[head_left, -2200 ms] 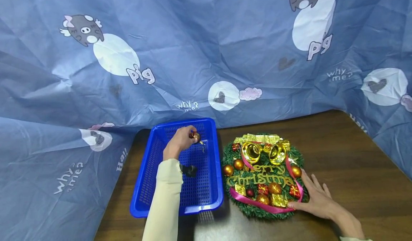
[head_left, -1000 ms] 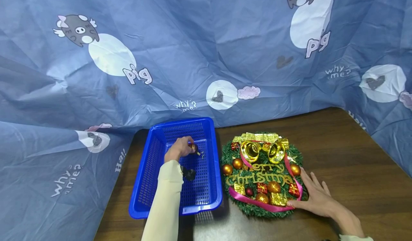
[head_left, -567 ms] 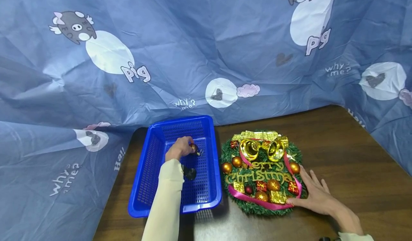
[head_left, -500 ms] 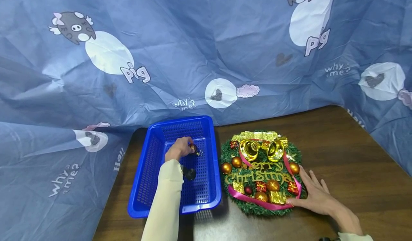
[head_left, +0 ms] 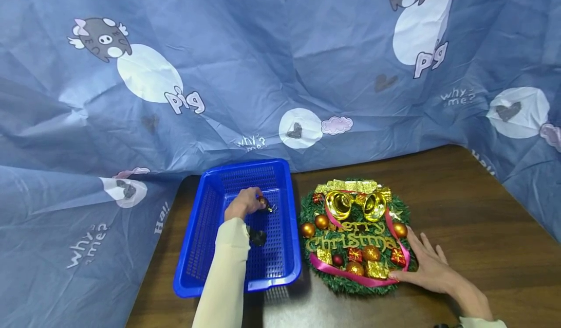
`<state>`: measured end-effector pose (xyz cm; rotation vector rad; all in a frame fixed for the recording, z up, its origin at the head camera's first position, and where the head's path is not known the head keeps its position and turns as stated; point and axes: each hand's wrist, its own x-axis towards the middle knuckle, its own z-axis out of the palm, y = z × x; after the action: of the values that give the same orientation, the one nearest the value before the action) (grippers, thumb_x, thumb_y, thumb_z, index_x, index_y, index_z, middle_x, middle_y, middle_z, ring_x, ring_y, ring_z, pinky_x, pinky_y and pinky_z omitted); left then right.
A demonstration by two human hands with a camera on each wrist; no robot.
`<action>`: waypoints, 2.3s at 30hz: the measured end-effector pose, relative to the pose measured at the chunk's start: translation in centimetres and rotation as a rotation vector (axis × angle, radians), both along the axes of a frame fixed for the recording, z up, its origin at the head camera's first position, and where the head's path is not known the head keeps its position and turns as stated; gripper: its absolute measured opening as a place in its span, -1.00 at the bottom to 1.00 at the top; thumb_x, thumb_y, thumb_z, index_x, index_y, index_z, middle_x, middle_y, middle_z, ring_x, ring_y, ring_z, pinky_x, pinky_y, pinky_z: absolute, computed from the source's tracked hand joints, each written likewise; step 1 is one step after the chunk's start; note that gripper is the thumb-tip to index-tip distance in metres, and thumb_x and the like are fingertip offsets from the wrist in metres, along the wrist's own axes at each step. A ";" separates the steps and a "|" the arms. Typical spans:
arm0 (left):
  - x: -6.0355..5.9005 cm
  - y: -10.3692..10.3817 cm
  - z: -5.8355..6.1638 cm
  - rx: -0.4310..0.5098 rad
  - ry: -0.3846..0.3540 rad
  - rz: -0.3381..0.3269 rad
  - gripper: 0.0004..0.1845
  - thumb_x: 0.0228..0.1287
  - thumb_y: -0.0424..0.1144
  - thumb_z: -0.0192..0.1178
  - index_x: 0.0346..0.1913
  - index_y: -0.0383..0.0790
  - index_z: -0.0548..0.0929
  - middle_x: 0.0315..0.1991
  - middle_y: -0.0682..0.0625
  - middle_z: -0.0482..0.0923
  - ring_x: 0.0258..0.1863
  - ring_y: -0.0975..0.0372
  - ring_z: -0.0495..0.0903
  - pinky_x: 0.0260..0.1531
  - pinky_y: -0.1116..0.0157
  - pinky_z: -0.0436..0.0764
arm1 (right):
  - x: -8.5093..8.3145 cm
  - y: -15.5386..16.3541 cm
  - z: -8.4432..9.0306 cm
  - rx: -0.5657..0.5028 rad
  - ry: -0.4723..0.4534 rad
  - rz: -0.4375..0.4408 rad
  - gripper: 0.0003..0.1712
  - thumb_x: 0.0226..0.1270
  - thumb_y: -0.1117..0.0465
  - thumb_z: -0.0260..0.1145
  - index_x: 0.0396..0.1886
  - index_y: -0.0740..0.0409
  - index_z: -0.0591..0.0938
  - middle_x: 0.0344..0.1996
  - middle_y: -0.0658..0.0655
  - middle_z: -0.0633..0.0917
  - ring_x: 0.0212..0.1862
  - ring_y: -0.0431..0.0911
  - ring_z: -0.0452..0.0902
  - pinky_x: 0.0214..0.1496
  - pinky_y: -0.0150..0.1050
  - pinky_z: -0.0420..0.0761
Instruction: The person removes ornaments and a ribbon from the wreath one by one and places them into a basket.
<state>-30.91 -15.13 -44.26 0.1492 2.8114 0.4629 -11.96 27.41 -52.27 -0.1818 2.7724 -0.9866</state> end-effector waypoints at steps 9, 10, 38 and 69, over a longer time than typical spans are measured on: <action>0.2 0.1 0.0 0.005 -0.018 0.033 -0.60 0.21 -0.16 0.29 0.10 -0.17 0.56 0.07 -0.20 0.57 0.09 0.01 0.54 0.14 -0.01 0.47 | -0.1 0.0 -0.3 -0.015 -0.009 -0.001 0.37 0.03 -0.21 0.40 0.52 0.17 -0.29 0.46 0.47 -0.12 0.41 0.50 -0.34 0.23 0.51 -0.41; 0.2 0.1 0.0 0.007 -0.023 0.041 -0.58 0.21 -0.15 0.29 0.11 -0.17 0.55 0.08 -0.20 0.57 0.10 0.00 0.53 0.15 -0.01 0.46 | -0.1 0.0 -0.3 -0.018 -0.011 -0.001 0.37 0.03 -0.21 0.40 0.52 0.15 -0.30 0.46 0.47 -0.12 0.41 0.50 -0.34 0.23 0.50 -0.42; 1.6 0.1 5.3 0.089 0.112 0.051 -0.40 0.34 0.02 0.13 0.33 -0.22 0.35 0.37 -0.29 0.21 0.37 -0.11 0.23 0.33 -0.05 0.27 | -0.1 0.0 -0.1 0.001 0.004 -0.001 0.38 0.02 -0.21 0.41 0.52 0.15 -0.31 0.46 0.45 -0.11 0.41 0.49 -0.31 0.23 0.51 -0.37; 4.3 5.2 8.5 0.141 0.237 -0.144 -0.42 0.30 -0.03 0.20 0.31 -0.20 0.40 0.26 -0.21 0.34 0.26 -0.05 0.36 0.28 0.05 0.35 | -0.1 0.0 -0.3 -0.033 -0.008 -0.001 0.37 0.03 -0.21 0.41 0.52 0.15 -0.31 0.47 0.43 -0.15 0.42 0.48 -0.36 0.25 0.48 -0.45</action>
<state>-26.59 -9.97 -35.76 0.4614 2.9676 0.6483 -12.03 27.42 -52.52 -0.1816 2.7507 -1.0309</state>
